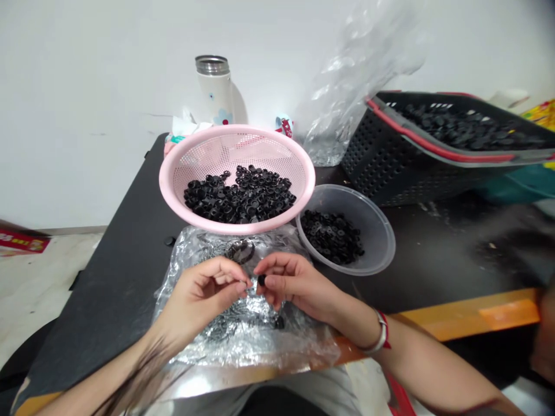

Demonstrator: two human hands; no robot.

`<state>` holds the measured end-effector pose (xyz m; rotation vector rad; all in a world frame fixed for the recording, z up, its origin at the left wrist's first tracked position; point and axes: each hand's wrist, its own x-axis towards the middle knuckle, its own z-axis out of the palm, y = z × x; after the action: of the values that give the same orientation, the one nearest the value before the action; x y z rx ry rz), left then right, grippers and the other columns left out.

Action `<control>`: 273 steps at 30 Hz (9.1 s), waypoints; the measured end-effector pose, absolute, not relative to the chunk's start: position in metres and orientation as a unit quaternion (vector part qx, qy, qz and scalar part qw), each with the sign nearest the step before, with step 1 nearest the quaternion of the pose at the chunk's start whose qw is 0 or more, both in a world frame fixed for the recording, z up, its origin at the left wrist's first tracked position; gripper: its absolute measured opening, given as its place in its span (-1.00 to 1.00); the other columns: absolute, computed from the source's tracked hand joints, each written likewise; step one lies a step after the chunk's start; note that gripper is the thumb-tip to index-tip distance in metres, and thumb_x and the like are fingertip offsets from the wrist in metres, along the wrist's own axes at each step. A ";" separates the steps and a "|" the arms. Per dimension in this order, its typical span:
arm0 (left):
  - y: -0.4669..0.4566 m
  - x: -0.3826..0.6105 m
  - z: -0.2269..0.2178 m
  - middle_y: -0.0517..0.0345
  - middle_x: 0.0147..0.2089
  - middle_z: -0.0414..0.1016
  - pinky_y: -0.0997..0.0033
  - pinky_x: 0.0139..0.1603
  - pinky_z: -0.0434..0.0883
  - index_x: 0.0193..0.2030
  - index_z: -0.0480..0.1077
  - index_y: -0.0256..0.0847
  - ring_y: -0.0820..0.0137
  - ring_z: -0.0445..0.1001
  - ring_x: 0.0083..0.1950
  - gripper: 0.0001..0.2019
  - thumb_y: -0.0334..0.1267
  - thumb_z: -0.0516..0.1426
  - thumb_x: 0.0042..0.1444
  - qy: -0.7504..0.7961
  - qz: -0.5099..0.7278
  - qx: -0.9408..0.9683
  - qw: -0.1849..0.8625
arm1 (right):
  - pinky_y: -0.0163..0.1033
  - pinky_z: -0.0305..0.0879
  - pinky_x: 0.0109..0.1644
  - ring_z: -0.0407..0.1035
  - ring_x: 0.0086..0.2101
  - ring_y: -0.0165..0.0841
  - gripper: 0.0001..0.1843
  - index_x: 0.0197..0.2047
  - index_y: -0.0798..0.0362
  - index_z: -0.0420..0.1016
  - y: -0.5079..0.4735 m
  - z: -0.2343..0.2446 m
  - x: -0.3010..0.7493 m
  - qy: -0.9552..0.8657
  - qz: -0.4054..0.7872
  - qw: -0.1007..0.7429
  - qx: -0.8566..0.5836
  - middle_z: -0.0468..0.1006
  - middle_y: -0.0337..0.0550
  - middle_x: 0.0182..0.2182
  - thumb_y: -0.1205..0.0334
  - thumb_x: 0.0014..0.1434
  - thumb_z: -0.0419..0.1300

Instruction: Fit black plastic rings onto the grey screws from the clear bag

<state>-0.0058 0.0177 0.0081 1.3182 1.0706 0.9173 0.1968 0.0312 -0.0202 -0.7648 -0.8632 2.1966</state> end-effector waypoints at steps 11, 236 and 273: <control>0.010 -0.005 -0.001 0.21 -0.40 0.49 0.52 -0.34 0.45 -0.21 0.43 -0.20 0.47 0.48 -0.38 -0.91 -0.35 0.18 0.11 0.495 0.354 0.675 0.416 | -0.43 0.35 -0.49 0.42 -0.56 -0.52 -0.64 -0.23 0.13 0.42 0.030 -0.023 0.195 -0.348 0.831 0.315 -0.297 0.58 -0.24 -0.47 0.11 0.03 0.42; 0.145 0.006 0.060 0.08 -0.35 0.62 0.39 -0.29 0.39 -0.30 0.59 -0.20 0.33 0.53 -0.36 -0.85 -0.28 0.18 0.03 0.464 0.181 0.840 0.213 | -0.40 0.18 -0.52 0.25 -0.61 -0.54 -0.79 -0.29 0.14 0.50 0.035 -0.019 0.199 -0.488 0.707 0.392 -0.330 0.40 -0.33 -0.57 0.21 0.01 0.28; 0.021 -0.005 -0.009 0.14 -0.36 0.61 0.61 -0.31 0.46 -0.21 0.61 -0.15 0.51 0.52 -0.36 -0.75 -0.21 0.40 -0.07 0.449 0.327 0.354 0.752 | -0.36 0.29 -0.34 0.34 -0.44 -0.46 -0.90 -0.17 0.07 0.48 0.013 -0.004 0.201 -0.714 0.439 0.400 -0.371 0.49 -0.23 -0.42 0.26 0.25 0.21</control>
<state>-0.0055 0.0207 -0.0093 0.7729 0.9804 0.7145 0.2006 0.0135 -0.0036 -0.9381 -1.8049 1.1104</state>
